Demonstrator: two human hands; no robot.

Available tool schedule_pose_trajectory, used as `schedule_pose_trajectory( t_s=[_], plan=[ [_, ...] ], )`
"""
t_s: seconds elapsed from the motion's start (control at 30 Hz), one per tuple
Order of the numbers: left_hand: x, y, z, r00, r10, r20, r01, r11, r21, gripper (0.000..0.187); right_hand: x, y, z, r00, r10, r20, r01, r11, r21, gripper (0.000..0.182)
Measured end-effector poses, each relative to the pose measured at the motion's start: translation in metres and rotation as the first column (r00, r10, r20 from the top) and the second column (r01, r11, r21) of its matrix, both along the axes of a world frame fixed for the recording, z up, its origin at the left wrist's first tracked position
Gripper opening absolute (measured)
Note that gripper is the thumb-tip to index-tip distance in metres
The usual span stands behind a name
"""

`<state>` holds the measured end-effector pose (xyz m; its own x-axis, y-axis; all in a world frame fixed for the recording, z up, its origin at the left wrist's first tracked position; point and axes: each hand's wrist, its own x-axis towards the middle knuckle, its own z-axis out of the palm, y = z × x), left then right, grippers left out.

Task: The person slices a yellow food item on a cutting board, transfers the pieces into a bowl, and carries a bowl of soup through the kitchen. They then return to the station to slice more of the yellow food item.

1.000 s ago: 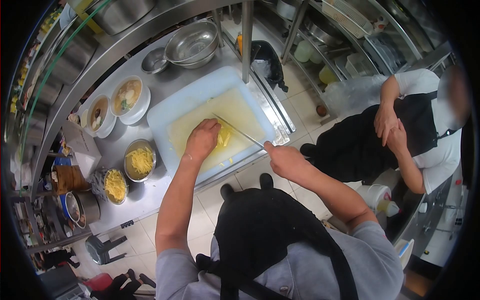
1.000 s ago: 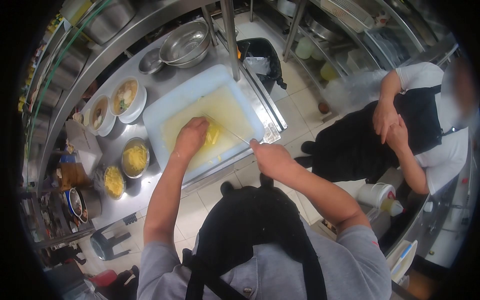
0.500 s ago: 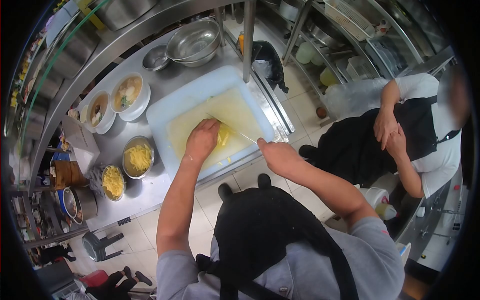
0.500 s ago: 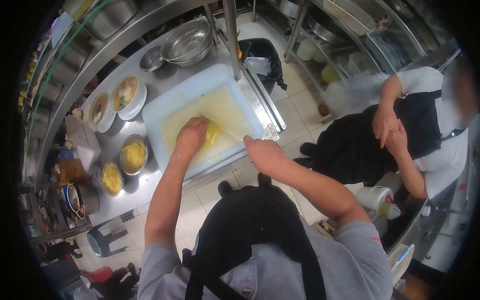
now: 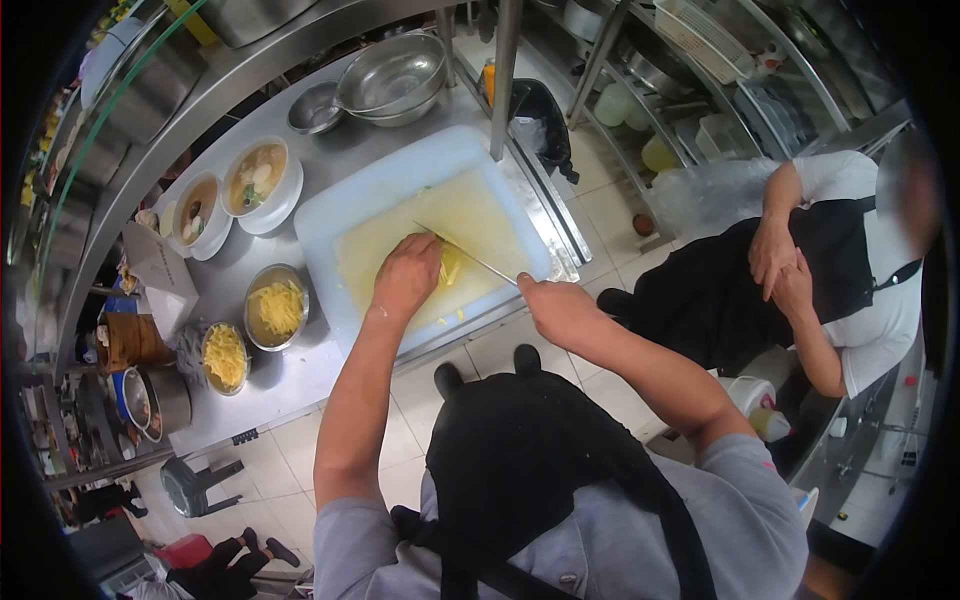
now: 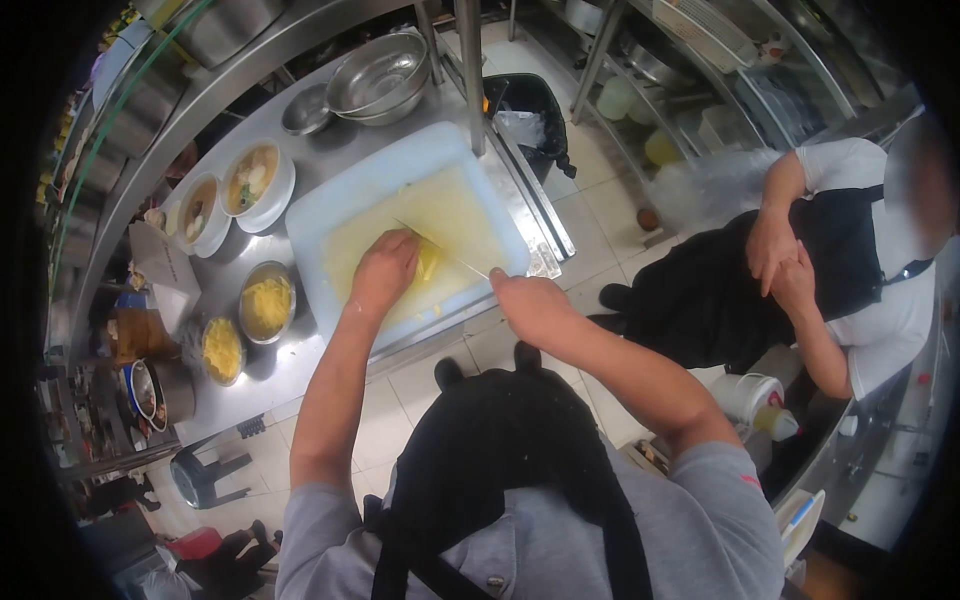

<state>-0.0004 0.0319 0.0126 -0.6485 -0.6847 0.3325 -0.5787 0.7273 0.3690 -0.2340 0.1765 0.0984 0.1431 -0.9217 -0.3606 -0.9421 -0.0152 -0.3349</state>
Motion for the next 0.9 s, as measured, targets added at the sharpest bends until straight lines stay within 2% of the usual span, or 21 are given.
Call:
schedule_pose_trajectory(
  t_s=[0.13,0.53,0.63,0.8,0.9],
  plan=[
    [0.0,0.0,-0.001,0.999,-0.019,-0.049,0.016,0.998,-0.064,0.012,0.003,0.001,0.008,1.0,-0.022,0.001,0.022,1.0,0.02,0.033],
    [0.0,0.001,-0.001,0.997,0.004,-0.081,-0.008,0.999,-0.047,0.008,0.005,-0.001,0.006,1.0,0.002,0.005,-0.002,1.0,0.009,0.028],
    [-0.001,0.001,-0.002,0.999,0.034,-0.021,-0.035,0.999,-0.029,0.009,0.005,0.001,0.007,1.0,0.004,0.008,-0.005,0.998,0.063,0.033],
    [-0.002,0.002,-0.002,0.996,0.038,-0.076,-0.042,0.998,-0.05,0.009,0.007,0.0,0.021,1.0,0.006,0.015,-0.007,0.999,0.053,0.039],
    [-0.002,0.004,-0.003,0.996,0.027,-0.082,-0.031,0.998,-0.052,0.008,0.007,-0.001,0.001,0.999,-0.003,0.049,0.002,1.0,0.011,0.035]
  ],
)
